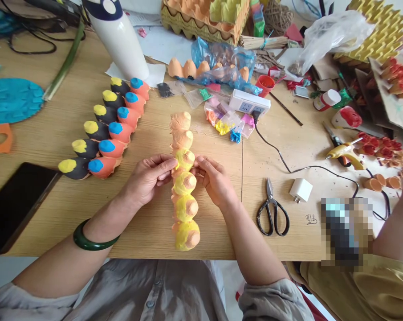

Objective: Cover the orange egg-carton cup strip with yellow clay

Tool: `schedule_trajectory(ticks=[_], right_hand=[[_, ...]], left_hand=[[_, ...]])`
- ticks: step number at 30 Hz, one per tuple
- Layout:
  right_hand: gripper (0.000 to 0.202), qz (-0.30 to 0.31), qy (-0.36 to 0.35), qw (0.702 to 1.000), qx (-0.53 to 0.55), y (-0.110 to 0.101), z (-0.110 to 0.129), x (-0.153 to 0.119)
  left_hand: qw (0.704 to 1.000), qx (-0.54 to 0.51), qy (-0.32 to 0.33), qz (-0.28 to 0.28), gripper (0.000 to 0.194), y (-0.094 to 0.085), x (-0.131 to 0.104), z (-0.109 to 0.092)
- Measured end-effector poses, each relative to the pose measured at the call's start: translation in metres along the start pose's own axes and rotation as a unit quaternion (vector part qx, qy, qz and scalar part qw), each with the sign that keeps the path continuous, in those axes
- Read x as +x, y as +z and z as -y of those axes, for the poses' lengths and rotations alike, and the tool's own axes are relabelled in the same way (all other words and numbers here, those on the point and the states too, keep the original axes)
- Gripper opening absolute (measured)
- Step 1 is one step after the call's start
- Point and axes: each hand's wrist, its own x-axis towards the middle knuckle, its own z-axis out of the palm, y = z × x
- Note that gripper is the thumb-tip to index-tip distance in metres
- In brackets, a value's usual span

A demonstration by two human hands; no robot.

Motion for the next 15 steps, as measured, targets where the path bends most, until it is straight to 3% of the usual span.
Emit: schedule_trajectory(ticks=[8,15], right_hand=[[0.044,-0.06,0.001,0.992,0.11,0.008,-0.005,0.001],[0.046,-0.091,0.02,0.989,0.113,0.011,-0.011,0.001]], left_hand=[[0.995,-0.029,-0.063,0.072,0.046,0.0,0.0,0.003],[0.99,0.048,-0.036,0.127,0.047,-0.002,-0.002,0.006]])
